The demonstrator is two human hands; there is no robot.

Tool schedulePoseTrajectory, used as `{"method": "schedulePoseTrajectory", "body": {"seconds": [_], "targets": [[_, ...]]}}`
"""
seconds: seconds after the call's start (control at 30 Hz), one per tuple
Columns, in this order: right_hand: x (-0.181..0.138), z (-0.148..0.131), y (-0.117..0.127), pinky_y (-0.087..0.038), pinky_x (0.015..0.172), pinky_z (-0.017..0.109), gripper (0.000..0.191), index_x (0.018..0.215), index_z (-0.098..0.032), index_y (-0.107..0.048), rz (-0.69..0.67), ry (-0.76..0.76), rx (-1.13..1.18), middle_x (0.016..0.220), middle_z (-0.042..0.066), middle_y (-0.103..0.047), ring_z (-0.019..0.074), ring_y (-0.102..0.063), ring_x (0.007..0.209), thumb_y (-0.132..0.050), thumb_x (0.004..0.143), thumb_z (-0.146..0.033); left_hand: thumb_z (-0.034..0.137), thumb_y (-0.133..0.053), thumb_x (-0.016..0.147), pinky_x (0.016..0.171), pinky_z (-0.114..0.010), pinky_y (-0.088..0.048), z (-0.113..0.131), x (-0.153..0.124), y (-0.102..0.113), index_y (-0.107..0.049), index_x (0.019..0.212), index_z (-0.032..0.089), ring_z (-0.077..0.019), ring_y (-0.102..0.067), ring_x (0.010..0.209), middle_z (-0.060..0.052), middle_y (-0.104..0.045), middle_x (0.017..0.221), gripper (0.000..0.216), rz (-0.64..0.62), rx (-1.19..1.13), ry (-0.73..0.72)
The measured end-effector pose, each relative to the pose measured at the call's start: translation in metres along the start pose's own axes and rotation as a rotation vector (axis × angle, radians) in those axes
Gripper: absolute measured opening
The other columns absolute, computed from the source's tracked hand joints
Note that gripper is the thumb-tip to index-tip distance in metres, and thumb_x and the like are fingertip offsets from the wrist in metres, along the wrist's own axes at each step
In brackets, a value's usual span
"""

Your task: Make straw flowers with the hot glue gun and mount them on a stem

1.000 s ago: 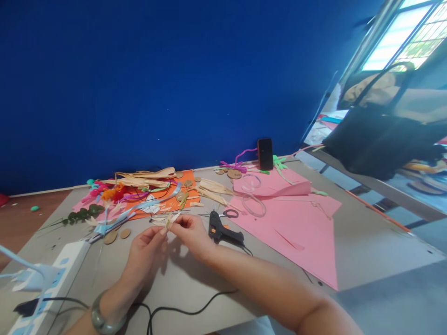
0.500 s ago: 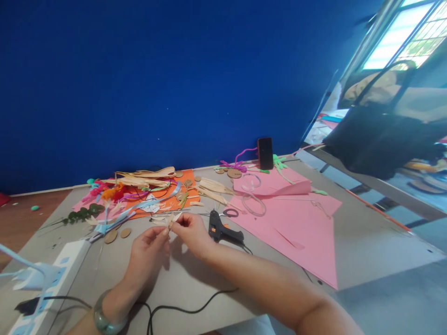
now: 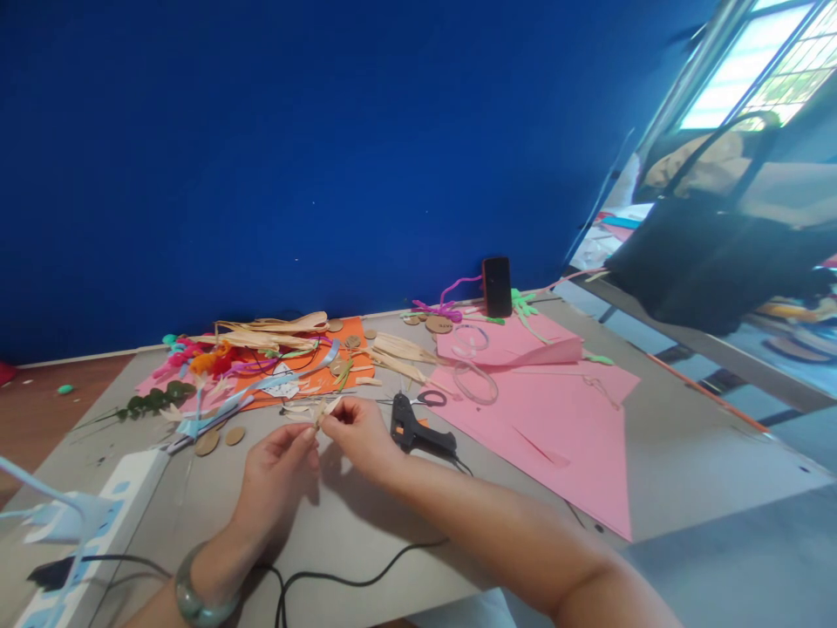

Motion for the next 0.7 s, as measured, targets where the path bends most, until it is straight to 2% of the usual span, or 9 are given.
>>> {"method": "schedulePoseTrajectory", "body": {"seconds": [0.17,0.5,0.7], "targets": [[0.0002,-0.0002,0.0006,-0.039,0.056,0.024,0.021,0.061,-0.014,-0.057,0.013,0.003,-0.007,0.059,-0.002,-0.054,0.0091,-0.046,0.054,-0.067,0.072,-0.03,0.038,-0.065,0.079,0.042,-0.02,-0.049,0.0028,-0.0016,-0.0038,-0.062,0.08,0.015,-0.0094,-0.052,0.045,0.003,-0.057,0.052,0.022,-0.013,-0.033,0.016],[-0.0021,-0.0022,-0.004,-0.041,0.053,0.024,0.026,0.064,-0.014,-0.059,-0.047,-0.035,0.059,0.058,-0.001,-0.056,0.0105,-0.051,0.053,-0.07,0.07,-0.036,0.037,-0.065,0.079,0.041,-0.02,-0.048,0.0032,-0.0001,-0.0021,-0.06,0.086,0.016,-0.0094,-0.052,0.043,0.005,-0.056,0.051,0.023,-0.014,-0.055,-0.005],[-0.0037,-0.0061,-0.0043,-0.038,0.055,0.025,0.017,0.062,-0.015,-0.06,-0.053,-0.021,0.059,0.058,-0.002,-0.054,0.0098,-0.048,0.053,-0.066,0.072,-0.028,0.037,-0.065,0.078,0.041,-0.019,-0.048,0.0042,0.0,0.0005,-0.061,0.088,0.015,-0.0092,-0.052,0.044,0.004,-0.056,0.052,0.024,0.005,-0.049,-0.028]]}}
Point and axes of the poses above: each hand's wrist, its own x-axis towards the middle knuckle, its own y-axis out of the back of the hand, z = x × y, the point moved 8 cm from there along x, towards the middle knuckle
